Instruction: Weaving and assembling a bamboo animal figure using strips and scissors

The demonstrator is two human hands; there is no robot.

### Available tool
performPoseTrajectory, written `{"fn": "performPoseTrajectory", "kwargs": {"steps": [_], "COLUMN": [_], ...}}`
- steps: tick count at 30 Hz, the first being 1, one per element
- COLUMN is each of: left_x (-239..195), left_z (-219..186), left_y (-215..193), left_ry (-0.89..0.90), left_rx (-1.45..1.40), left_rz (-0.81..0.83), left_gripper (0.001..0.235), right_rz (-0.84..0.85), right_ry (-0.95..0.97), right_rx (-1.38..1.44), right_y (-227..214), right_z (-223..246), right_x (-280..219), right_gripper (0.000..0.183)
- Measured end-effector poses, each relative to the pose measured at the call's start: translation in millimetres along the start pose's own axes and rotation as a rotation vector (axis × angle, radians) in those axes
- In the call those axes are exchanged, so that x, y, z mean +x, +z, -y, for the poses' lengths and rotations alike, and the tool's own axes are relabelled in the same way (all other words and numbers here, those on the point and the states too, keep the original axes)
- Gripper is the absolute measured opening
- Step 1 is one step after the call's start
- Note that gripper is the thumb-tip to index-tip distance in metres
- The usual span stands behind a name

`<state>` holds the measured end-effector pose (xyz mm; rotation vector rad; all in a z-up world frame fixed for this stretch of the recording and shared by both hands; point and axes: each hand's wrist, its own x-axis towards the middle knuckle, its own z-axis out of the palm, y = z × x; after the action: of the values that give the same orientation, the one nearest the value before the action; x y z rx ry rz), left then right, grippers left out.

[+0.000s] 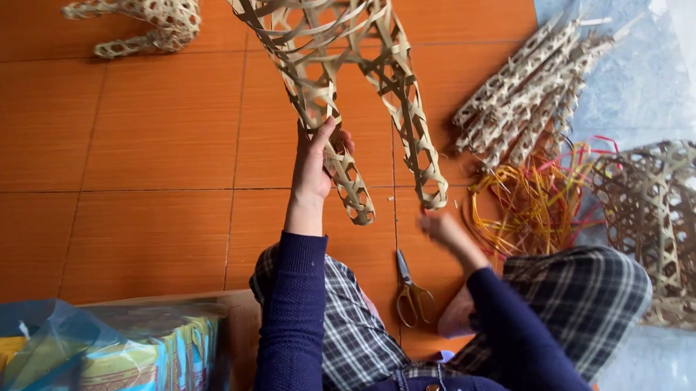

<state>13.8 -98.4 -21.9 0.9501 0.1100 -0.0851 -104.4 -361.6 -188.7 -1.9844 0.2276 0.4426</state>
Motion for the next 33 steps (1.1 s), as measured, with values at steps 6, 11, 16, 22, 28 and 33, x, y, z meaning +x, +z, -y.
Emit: {"fn": "performPoseTrajectory", "kwargs": {"steps": [6,11,16,22,28,33], "left_x": [-24.3,-8.4,-25.1,-16.5,-14.5,-19.3], "left_z": [-10.3,8.5,-13.1,-0.8,6.1,-4.8], "left_y": [24.0,6.2,35.5,22.9,18.0,28.2], "left_ry": [0.002,-0.083,-0.067,-0.101,-0.111,-0.144], "left_rx": [0.213,0.222,0.273,0.333,0.335,0.281], "left_rz": [0.275,0.377,0.417,0.428,0.459,0.404], "left_gripper": [0.090,0.093,0.094,0.090,0.090,0.075], "right_rz": [0.191,0.336,0.379,0.263,0.092,0.024], "right_ry": [-0.081,-0.210,-0.234,-0.243,-0.176,-0.224], "right_rx": [0.773,0.952,1.153,1.149,1.152,1.029], "right_y": [-104.4,-97.7,-86.7,-88.0,-88.2,-99.7], "right_z": [248.5,191.6,155.0,157.5,149.6,168.3], "right_x": [-75.1,-32.6,-3.5,-11.1,-13.2,-26.0], "right_gripper": [0.111,0.096,0.090,0.070,0.055,0.037]}}
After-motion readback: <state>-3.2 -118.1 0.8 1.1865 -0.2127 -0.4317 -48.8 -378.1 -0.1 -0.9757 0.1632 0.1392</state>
